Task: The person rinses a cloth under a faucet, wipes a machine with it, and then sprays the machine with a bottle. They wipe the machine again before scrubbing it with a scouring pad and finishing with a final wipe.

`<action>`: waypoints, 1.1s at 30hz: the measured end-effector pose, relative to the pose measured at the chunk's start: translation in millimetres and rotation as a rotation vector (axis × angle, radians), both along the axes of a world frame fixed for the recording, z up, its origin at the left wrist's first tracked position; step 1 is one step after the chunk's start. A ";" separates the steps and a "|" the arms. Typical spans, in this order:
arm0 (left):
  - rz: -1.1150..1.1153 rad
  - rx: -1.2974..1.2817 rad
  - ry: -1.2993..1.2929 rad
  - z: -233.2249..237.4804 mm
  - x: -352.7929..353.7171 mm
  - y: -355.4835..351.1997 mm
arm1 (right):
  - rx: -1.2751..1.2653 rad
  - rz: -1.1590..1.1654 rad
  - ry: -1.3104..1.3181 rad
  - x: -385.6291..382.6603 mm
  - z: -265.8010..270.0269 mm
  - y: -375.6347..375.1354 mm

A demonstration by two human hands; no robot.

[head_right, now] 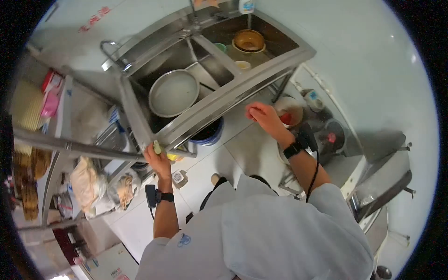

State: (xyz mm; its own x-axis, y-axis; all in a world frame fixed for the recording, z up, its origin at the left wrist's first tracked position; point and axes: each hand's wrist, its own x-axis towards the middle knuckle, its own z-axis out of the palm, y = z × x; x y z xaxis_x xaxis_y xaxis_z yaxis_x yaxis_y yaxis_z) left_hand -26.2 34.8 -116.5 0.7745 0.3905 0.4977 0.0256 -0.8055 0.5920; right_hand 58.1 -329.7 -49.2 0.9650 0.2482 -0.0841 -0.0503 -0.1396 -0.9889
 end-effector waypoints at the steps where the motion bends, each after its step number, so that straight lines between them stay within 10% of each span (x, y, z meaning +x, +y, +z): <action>1: -0.080 0.179 -0.028 -5.8 19.7 0.8 | 0.008 -0.037 0.025 9.4 -0.2 -0.3; 17: -1.220 1.035 -0.027 -21.9 250.3 -272.7 | 0.006 -0.302 0.201 77.3 -66.8 -146.9; 22: -1.344 1.822 0.129 -42.7 249.7 -270.4 | 0.108 -0.428 0.302 58.3 -85.8 -193.1; 26: -1.466 1.756 0.209 -20.6 209.0 -190.7 | 0.079 -0.457 0.322 36.9 -106.8 -202.3; 28: -1.381 0.447 0.760 -37.9 178.5 -129.7 | 0.033 -0.470 0.359 27.5 -117.5 -199.0; 30: -1.415 0.383 0.537 -55.9 140.9 -59.5 | 0.126 -0.467 0.309 19.0 -129.7 -190.7; 32: -0.877 -0.117 1.099 -26.9 99.0 -21.2 | 0.020 -0.433 0.332 12.2 -113.6 -173.0; 33: -0.897 0.130 1.085 -23.0 85.9 -1.8 | 0.004 -0.391 0.398 10.6 -117.7 -168.9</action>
State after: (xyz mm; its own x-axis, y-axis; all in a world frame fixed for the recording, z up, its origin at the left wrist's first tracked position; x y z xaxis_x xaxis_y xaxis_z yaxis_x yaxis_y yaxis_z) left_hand 59.8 33.0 -139.5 0.7472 -0.4336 -0.5036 -0.1289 -0.8380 0.5303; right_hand 68.7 -498.6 -166.9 0.8794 -0.1206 -0.4606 -0.4673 -0.0323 -0.8835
